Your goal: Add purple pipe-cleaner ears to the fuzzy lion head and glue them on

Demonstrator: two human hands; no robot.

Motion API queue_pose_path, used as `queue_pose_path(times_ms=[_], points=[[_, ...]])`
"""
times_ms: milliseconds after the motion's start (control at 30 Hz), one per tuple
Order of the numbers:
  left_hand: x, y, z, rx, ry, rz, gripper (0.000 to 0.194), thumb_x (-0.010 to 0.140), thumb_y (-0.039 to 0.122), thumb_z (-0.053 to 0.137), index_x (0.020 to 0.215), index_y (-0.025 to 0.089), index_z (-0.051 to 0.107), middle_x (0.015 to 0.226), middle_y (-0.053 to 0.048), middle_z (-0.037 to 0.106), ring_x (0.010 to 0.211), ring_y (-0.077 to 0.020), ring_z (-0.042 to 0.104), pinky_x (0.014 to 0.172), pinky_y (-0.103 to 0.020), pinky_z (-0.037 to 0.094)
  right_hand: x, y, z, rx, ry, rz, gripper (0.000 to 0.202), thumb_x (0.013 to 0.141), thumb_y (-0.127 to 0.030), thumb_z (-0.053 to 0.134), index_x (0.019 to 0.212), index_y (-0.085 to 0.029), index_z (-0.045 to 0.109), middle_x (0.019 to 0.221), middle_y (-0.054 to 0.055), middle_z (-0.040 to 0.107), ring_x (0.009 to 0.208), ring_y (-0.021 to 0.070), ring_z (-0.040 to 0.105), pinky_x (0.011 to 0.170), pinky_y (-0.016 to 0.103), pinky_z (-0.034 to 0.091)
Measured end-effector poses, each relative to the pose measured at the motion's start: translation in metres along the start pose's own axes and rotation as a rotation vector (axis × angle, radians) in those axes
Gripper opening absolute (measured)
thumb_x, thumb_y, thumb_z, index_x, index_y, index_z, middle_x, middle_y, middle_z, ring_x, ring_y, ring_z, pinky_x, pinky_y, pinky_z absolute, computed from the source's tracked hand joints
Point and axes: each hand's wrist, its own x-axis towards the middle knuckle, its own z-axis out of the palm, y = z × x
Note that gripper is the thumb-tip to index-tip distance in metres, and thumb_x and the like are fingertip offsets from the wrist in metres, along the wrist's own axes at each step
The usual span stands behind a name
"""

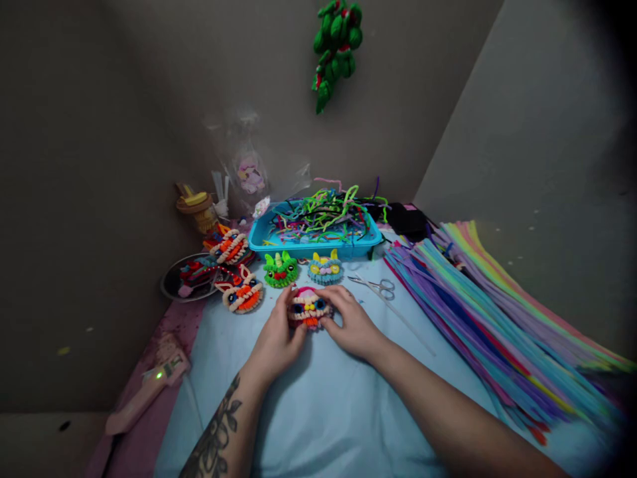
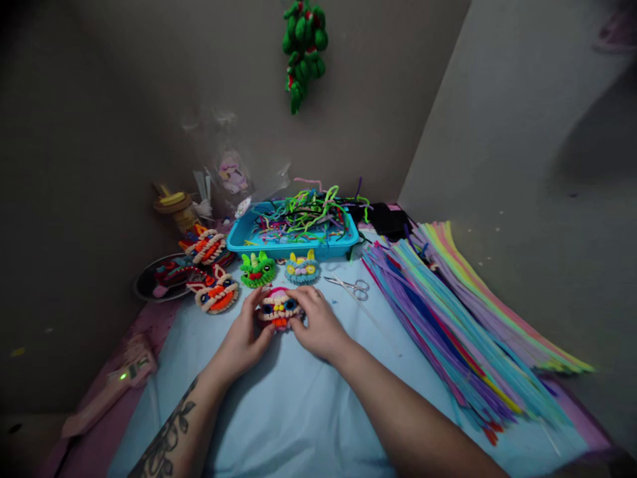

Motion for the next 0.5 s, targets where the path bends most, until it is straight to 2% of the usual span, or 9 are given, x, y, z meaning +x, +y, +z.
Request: queue_pose_path(times_ms=[500], points=[[-0.0006, 0.0019, 0.0011, 0.119, -0.031, 0.002, 0.080, 0.079, 0.017, 0.058, 0.147, 0.018, 0.015, 0.144, -0.019, 0.037, 0.131, -0.0300, 0.040, 0.105, -0.048, 0.037, 0.0016, -0.0020, 0.0060, -0.074, 0.021, 0.026, 0.042, 0.076, -0.011, 0.059, 0.116, -0.021, 0.056, 0.114, 0.009, 0.053, 0.108, 0.0246, 0.050, 0.096, 0.044, 0.044]])
